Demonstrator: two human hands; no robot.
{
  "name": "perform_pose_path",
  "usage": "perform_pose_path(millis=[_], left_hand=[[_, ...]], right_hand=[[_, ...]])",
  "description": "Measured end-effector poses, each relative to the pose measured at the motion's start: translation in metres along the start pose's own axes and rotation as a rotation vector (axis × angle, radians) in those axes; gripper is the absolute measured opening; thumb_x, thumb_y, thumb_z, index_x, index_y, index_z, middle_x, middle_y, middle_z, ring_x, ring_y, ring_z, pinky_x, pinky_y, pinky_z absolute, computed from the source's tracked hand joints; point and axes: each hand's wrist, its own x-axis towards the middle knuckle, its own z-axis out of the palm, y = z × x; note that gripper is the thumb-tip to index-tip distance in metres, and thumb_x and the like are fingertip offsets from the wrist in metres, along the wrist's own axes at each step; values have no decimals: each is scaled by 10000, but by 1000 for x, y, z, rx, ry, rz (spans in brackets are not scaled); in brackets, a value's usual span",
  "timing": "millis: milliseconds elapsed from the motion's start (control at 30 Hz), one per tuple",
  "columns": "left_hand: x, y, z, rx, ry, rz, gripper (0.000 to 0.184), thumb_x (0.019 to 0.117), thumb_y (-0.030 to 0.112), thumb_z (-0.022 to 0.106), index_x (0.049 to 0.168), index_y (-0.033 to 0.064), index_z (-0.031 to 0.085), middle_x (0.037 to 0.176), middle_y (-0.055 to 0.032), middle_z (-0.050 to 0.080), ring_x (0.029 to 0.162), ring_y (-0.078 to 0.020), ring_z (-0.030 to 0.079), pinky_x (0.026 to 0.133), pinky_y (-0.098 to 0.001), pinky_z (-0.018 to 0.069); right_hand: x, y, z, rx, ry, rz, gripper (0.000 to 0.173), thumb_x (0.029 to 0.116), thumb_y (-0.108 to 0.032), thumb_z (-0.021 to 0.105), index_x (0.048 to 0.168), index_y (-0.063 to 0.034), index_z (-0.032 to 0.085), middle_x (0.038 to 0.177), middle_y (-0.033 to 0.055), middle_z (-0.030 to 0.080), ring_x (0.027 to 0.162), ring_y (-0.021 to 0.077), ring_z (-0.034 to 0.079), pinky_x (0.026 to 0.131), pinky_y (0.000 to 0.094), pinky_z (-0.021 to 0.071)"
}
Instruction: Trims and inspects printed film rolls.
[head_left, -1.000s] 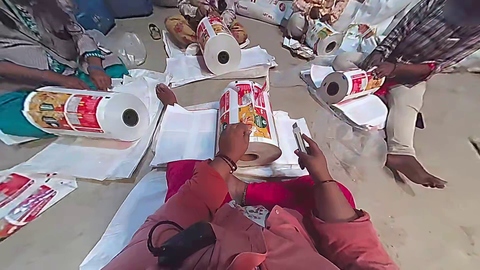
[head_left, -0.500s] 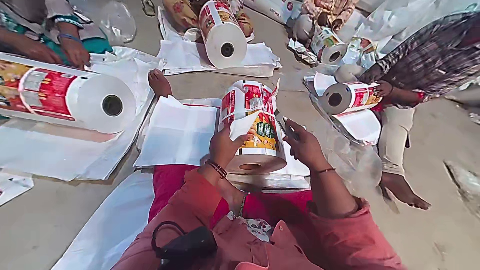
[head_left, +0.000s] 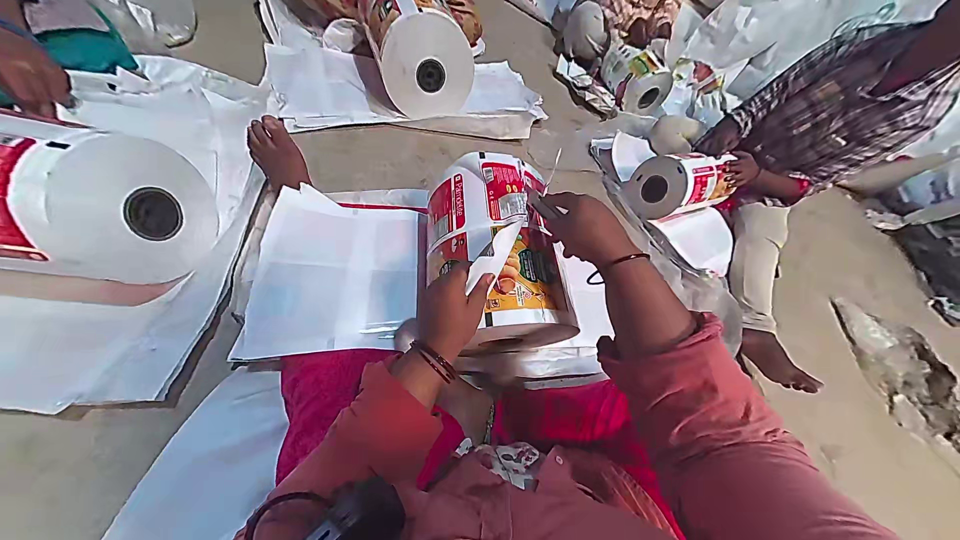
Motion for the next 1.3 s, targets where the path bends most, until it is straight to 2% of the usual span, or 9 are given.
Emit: perform_pose_path(millis=[200,433,567,733,833,900,1000,1167,1300], left_hand=[[-1,3,0,17,-10,8,379,1074,334,521,1209,7,659,977,-187,721,922,-349,715,829,-585,559],[-2,6,-7,-22,0,-33,416,1097,292,484,1322,-39,600,1123,-247,707,1062,-389,697,948,-601,524],[-7,12,-20,-179,259,-42,385,1087,252,498,1286,-62,598,1115,-249,700,1053,-341,697,959,-559,529],[-5,-28,-67,-510,688,-257,464,1077,211,522,1457,-46,452,1424,-171,571,1320,-142,560,1145,-314,436],[-24,-89,-110,-141,699,-528,531,1080,277,518,1488,-53,439,1500,-219,519,1425,-234,485,1206,-382,359],[-49,-135,-130,170,493,-760,555,1089,328,491,1478,-67,463,1493,-273,512,1441,-338,464,1208,-474,335],[-62,-161,-136,349,387,-897,600,1037,326,585,1502,-27,443,1486,-275,513,1405,-374,498,1167,-514,396],[-20,-72,-118,473,489,-348,707,905,253,749,1483,-28,455,1529,-299,437,1451,-434,400,1213,-537,310],[26,-1,-72,387,111,152,453,1017,270,613,1374,-10,595,1493,-244,509,1436,-380,441,1214,-518,330]], right_hand=[[-10,-20,-29,-283,-161,-97,370,1025,-167,545,1388,-158,618,995,181,701,752,317,689,704,552,564],[-68,14,-31,7,-227,-77,426,1085,-261,531,1510,-227,518,947,163,694,605,247,634,559,436,554],[-122,78,8,587,53,12,551,1055,-147,564,1573,-280,430,813,112,650,449,151,513,427,312,472],[-154,172,55,980,280,158,554,1064,-143,528,1593,-205,375,810,98,642,472,128,516,443,284,471],[-161,211,58,1152,457,274,564,1077,-195,508,1608,-221,319,830,74,639,479,111,524,455,263,476],[-161,227,60,1294,566,328,554,1084,-220,505,1602,-255,313,844,59,621,493,108,533,453,255,476],[-151,232,67,1431,626,356,551,1083,-207,511,1594,-253,311,868,68,624,545,135,589,483,283,516],[-139,236,79,1430,522,290,509,1071,-139,531,1539,-178,335,1077,90,677,673,170,685,593,322,593],[-133,241,82,1394,471,260,512,1053,-107,543,1525,-186,360,1142,67,648,693,142,675,594,300,589]])
